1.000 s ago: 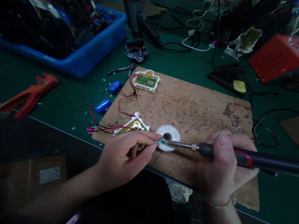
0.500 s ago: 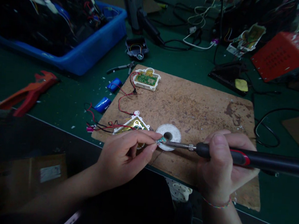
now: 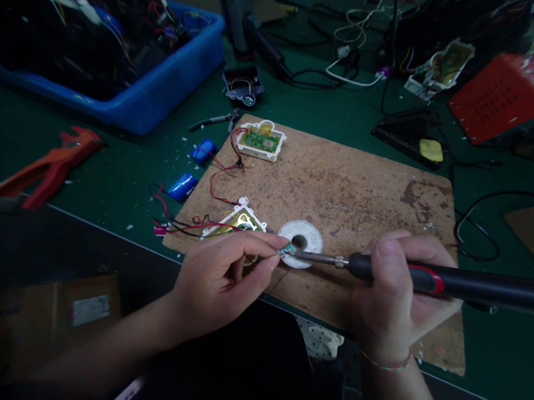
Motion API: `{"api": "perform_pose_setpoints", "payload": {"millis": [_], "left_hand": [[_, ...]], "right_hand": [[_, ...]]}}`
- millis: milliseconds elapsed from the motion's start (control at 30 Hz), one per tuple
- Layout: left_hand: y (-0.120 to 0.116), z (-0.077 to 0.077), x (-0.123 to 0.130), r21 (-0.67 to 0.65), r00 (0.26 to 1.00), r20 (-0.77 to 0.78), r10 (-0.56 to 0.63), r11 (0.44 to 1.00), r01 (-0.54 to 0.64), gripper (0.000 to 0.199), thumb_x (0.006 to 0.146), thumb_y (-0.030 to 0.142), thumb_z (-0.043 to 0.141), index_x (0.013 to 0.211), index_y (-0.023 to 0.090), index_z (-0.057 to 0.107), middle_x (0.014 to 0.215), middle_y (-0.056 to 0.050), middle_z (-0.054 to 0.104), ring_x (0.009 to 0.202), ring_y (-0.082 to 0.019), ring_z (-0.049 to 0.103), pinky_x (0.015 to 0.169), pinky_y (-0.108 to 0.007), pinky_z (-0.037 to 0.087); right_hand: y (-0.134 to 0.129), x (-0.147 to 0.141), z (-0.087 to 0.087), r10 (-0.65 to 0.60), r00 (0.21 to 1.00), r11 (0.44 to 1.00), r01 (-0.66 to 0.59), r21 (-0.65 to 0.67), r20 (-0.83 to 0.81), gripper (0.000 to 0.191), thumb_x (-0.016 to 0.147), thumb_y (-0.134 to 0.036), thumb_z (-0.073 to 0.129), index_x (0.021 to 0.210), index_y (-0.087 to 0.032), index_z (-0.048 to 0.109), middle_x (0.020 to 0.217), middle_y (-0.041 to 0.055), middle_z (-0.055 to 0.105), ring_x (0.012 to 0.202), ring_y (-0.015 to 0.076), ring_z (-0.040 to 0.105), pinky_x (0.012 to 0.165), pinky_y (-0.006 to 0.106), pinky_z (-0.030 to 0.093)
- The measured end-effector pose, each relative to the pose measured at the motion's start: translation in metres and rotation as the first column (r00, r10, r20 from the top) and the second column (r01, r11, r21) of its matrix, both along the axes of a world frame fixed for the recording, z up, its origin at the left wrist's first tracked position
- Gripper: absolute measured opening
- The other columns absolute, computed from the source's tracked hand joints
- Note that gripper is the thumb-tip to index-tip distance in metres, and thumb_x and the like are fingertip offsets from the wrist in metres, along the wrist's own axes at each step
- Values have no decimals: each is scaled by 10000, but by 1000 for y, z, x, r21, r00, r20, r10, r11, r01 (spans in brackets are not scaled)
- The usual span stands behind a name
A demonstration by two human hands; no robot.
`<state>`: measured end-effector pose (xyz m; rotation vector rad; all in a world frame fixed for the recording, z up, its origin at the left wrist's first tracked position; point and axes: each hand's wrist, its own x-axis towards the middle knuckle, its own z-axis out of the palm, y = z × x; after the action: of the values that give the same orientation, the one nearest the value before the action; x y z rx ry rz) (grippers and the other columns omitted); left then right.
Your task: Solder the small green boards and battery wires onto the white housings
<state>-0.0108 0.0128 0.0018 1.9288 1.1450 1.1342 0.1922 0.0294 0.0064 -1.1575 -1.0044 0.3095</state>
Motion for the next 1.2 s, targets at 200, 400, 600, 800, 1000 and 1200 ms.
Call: {"api": "perform_pose_setpoints", "payload": {"millis": [200,400,600,800,1000,1200], "left_hand": [[0,1,0,13,1000,-11,2,1000,-2,111,905,88,728,941,189,697,1157,46,823,445,-14,419,477,-203,417],[0,1,0,9,1000,-12,6,1000,-6,117,898,84,724,936,191,699,1158,46,823,435,-12,404,456,-200,403],[0,1,-1,-3,1000,-15,-5,1000,5,121,892,84,725,940,193,703,1158,28,823,437,-20,427,466,-197,431],[0,2,-1,1,1000,-22,-3,1000,3,107,896,94,718,936,192,707,1156,6,827,428,-31,427,464,-202,459],[0,2,-1,9,1000,-27,5,1000,-5,105,898,91,715,926,192,709,1132,8,832,420,-30,416,447,-207,451],[1,2,-1,-1,1000,-26,-4,1000,4,103,900,95,719,934,192,704,1148,14,827,432,-30,431,432,-206,420]], "right_hand": [[1,0,-1,-12,1000,1000,12,8,3,196,709,-224,644,576,-222,500,515,-59,513,440,116,437,427,283,277],[3,0,-2,-38,999,999,38,12,-2,204,689,-240,652,558,-227,495,497,-56,518,426,119,434,410,287,252],[2,-2,0,-53,999,999,53,-12,-13,194,675,-247,654,564,-229,495,508,-59,526,427,121,435,419,281,261],[0,-5,5,-40,998,999,41,8,-42,144,677,-228,628,595,-211,511,517,-50,541,447,118,468,453,260,291],[-1,-3,3,-10,1000,1000,10,0,-21,185,706,-214,657,597,-204,507,533,-43,546,464,112,476,447,258,289],[-2,-1,2,31,1000,999,-31,8,2,219,762,-229,678,609,-221,522,544,-43,526,485,114,448,461,269,292]]}}
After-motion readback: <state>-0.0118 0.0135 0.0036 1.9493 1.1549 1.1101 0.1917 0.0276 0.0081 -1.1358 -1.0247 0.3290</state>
